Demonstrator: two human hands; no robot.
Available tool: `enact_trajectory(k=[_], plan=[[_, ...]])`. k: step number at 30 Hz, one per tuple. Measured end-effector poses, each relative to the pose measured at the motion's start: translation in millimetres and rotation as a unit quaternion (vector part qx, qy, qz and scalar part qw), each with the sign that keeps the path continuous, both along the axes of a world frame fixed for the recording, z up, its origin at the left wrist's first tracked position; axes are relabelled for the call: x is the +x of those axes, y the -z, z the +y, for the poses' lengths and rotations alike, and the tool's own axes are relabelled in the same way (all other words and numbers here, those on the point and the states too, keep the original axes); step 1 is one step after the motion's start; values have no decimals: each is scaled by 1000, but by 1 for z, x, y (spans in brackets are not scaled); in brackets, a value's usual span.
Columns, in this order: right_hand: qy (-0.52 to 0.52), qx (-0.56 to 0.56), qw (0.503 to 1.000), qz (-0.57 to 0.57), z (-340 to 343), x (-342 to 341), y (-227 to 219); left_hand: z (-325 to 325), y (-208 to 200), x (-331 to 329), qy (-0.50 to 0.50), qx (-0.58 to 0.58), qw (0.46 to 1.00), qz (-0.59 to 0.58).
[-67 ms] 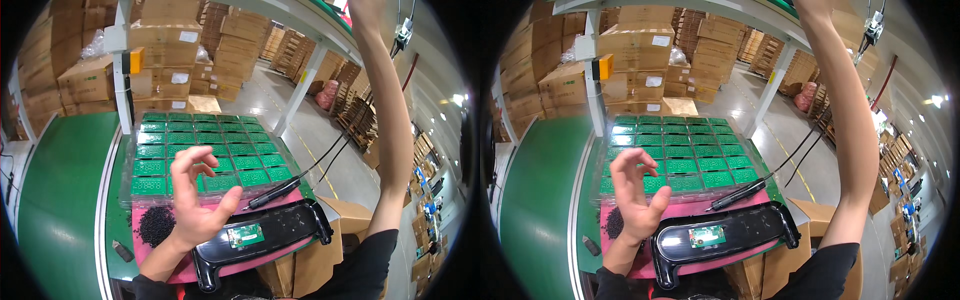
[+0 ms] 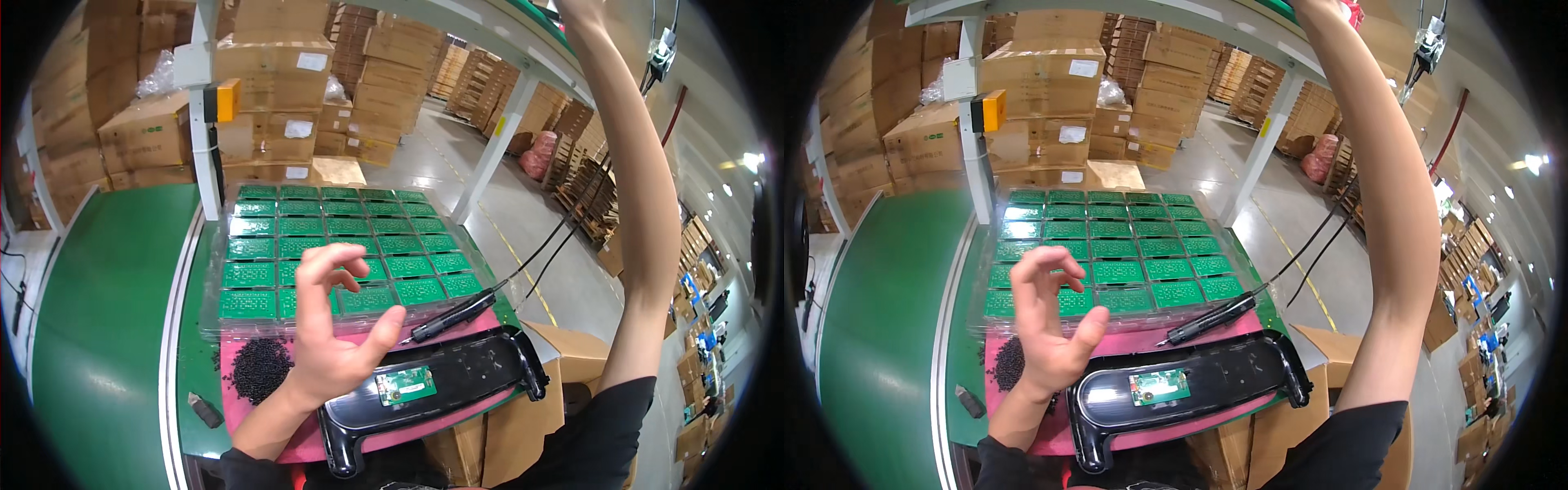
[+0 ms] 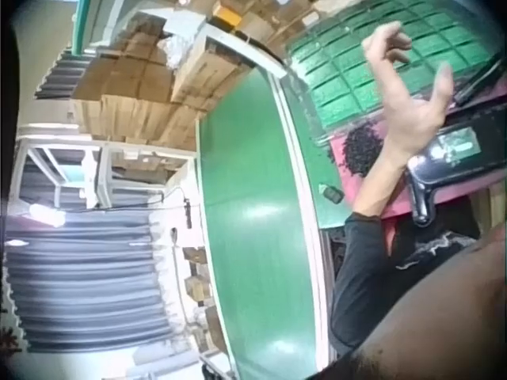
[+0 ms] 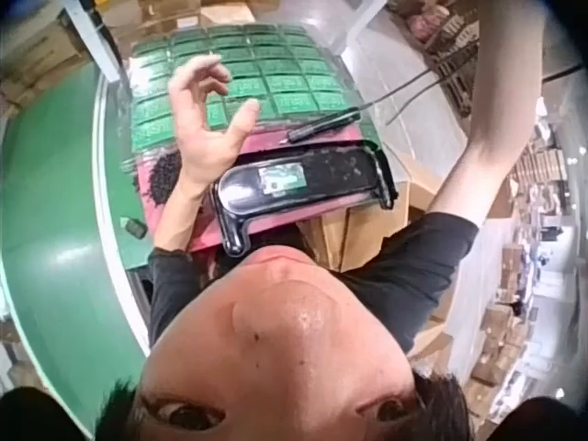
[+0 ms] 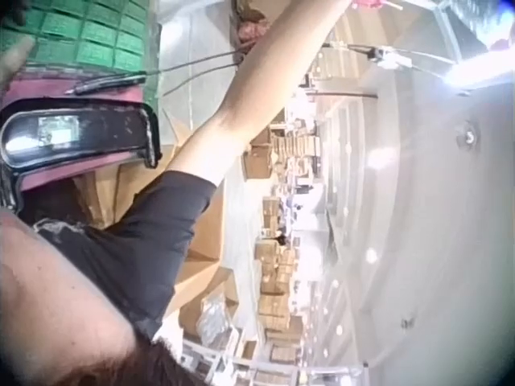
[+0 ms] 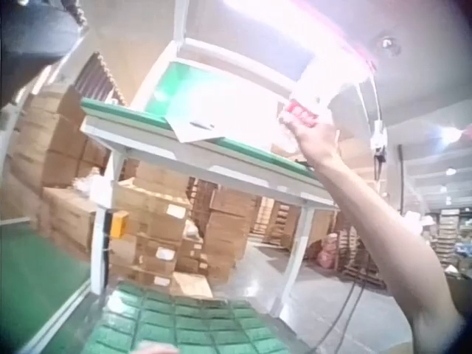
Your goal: Use an electric screwdriver to fasten a circuit board onto a plastic housing.
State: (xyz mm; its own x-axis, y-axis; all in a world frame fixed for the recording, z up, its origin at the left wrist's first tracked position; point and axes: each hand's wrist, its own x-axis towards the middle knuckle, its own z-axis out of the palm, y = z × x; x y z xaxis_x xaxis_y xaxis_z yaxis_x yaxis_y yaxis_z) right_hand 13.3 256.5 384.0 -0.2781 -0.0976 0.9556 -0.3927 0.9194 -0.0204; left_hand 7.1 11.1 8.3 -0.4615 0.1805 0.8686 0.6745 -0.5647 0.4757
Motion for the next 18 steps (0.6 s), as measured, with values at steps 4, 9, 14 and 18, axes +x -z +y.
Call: enact_trajectory(k=[4,9,14,18], plan=[[303,-60,951,-5,-50,-48,48,-25,10,-24,-23,-47,999,14],[-369,94,900,-212,15,-67,21,-32,14,-28,-40,-61,997,-1],[280,-144,938,-145,-1,-61,9,-28,10,-22,-31,-119,992,33],[248,78,962,-84,53,-81,0,-10,11,-23,17,-106,994,34]])
